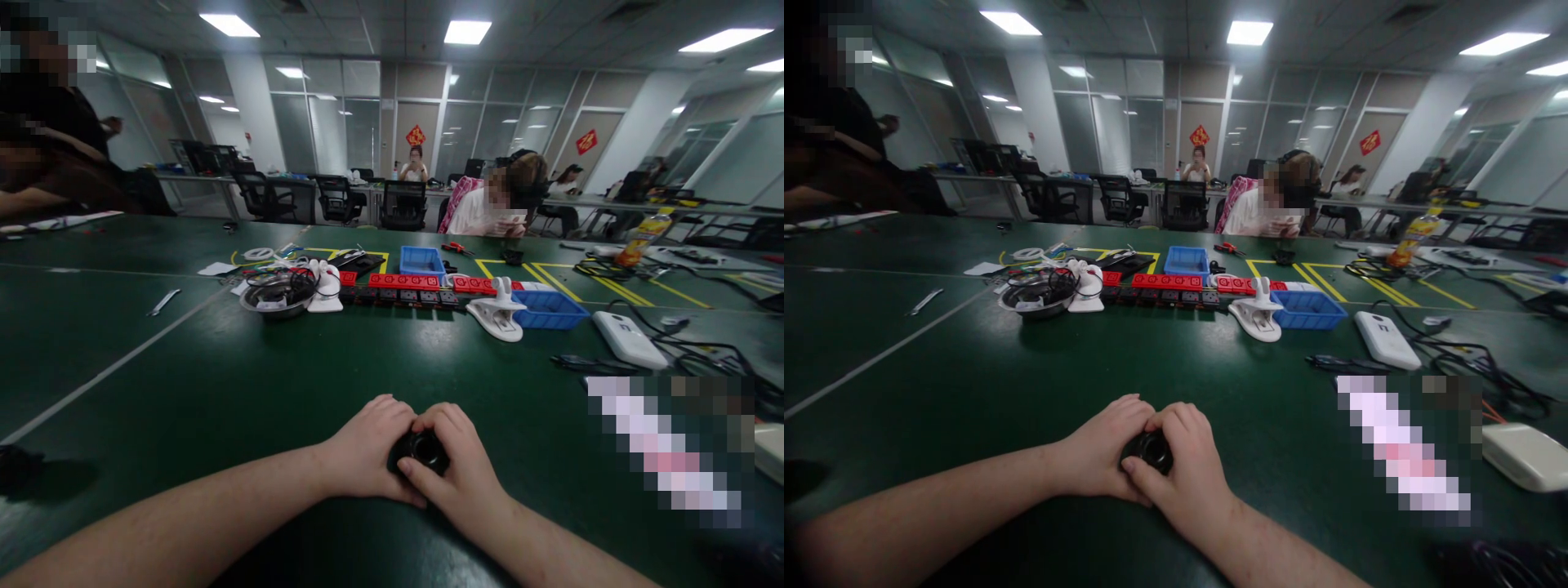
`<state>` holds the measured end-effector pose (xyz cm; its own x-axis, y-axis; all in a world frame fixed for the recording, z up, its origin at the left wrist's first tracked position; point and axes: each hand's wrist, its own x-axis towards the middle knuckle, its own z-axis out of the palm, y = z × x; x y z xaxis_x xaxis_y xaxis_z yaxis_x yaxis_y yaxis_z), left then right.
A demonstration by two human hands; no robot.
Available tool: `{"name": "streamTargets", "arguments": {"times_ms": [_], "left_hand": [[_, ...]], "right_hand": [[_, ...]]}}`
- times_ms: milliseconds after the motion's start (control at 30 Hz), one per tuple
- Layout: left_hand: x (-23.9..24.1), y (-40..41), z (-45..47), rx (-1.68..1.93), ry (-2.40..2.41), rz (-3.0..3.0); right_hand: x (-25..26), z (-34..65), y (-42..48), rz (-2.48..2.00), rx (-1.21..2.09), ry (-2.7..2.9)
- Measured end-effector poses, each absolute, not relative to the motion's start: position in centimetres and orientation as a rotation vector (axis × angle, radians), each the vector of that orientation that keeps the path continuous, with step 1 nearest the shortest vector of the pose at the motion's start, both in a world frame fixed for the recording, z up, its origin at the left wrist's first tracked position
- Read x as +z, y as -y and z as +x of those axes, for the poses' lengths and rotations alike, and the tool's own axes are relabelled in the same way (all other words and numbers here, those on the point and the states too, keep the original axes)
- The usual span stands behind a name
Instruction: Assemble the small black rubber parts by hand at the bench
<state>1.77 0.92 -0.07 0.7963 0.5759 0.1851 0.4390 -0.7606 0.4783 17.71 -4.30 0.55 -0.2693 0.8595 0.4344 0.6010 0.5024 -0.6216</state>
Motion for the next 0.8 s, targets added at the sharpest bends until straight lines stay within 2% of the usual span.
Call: {"name": "streamTargets", "arguments": {"times_ms": [200,533,800], "left_hand": [[-0.2,-0.9,1.7,0.427,-0.813,2.571],[0.0,-1.2,1.5,0.393,-0.705,2.589],[0.5,-1.2,1.4,0.348,-0.666,2.603]], "right_hand": [[0.3,17.6,4.1,-1.225,0.443,1.952],[1.6,18.2,4.4,-0.89,0.581,2.059],[1.4,18.5,4.7,-0.856,0.53,2.076]]}}
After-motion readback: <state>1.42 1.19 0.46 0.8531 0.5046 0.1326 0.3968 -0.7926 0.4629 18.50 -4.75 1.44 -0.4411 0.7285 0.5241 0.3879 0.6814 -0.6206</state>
